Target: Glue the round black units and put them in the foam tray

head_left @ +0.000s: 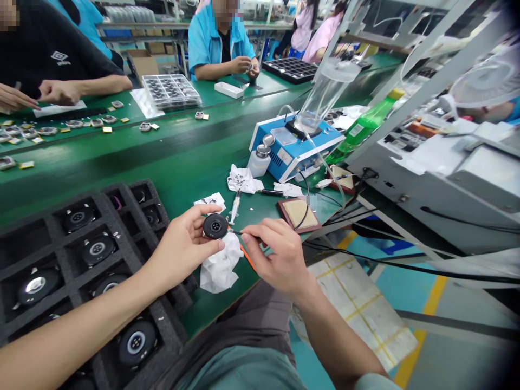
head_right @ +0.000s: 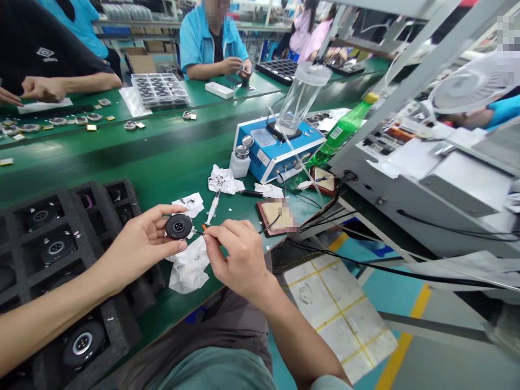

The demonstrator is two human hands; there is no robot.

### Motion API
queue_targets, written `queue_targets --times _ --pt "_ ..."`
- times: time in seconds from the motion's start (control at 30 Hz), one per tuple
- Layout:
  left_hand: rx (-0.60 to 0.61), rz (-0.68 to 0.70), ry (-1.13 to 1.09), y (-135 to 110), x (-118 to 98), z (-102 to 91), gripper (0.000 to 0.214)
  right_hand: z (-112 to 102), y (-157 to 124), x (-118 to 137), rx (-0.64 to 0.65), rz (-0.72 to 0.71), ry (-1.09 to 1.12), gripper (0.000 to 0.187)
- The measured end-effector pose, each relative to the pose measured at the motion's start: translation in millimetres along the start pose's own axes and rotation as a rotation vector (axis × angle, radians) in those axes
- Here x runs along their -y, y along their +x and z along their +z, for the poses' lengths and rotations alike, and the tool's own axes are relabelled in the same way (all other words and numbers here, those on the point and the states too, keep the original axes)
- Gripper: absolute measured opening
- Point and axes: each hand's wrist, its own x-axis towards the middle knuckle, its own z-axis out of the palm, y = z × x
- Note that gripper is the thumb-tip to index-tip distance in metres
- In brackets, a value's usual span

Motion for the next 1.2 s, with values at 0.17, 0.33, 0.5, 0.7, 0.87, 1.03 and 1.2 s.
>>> queue_targets --times 0.17,0.33,0.5,0.7,0.87,1.03,1.2 --pt "0.006 -0.015 -0.008 -0.4 -0.6 0.6 0.061 -0.5 -1.3 -0.6 -0.002 0.001 0.004 0.014" --pt "0.01 -0.01 -0.007 -0.6 -0.2 0.2 0.061 -1.3 -3.0 0.0 0.0 0.003 0.011 0.014" --pt "0.011 -0.006 -0.011 0.2 0.5 0.0 0.061 -0.4 -2.0 -0.1 -0.005 -0.001 0.014 0.013" --pt "0.02 -0.018 -0.037 0.2 1.3 0.9 0.064 -0.2 -2.7 -0.3 -0.002 -0.004 0.019 0.012" --pt "0.027 -0.011 -0.039 -1.6 2.1 1.0 0.065 -0.5 -3.6 0.2 -0.011 -0.007 0.026 0.01" --pt "0.028 -0.006 -0.048 -0.9 2.6 1.3 0.064 -0.1 -4.6 0.8 -0.009 -0.006 0.014 0.01" --pt "0.036 0.012 -0.057 -0.5 4.2 1.2 0.063 0.3 -4.2 1.0 -0.008 -0.004 0.004 0.011"
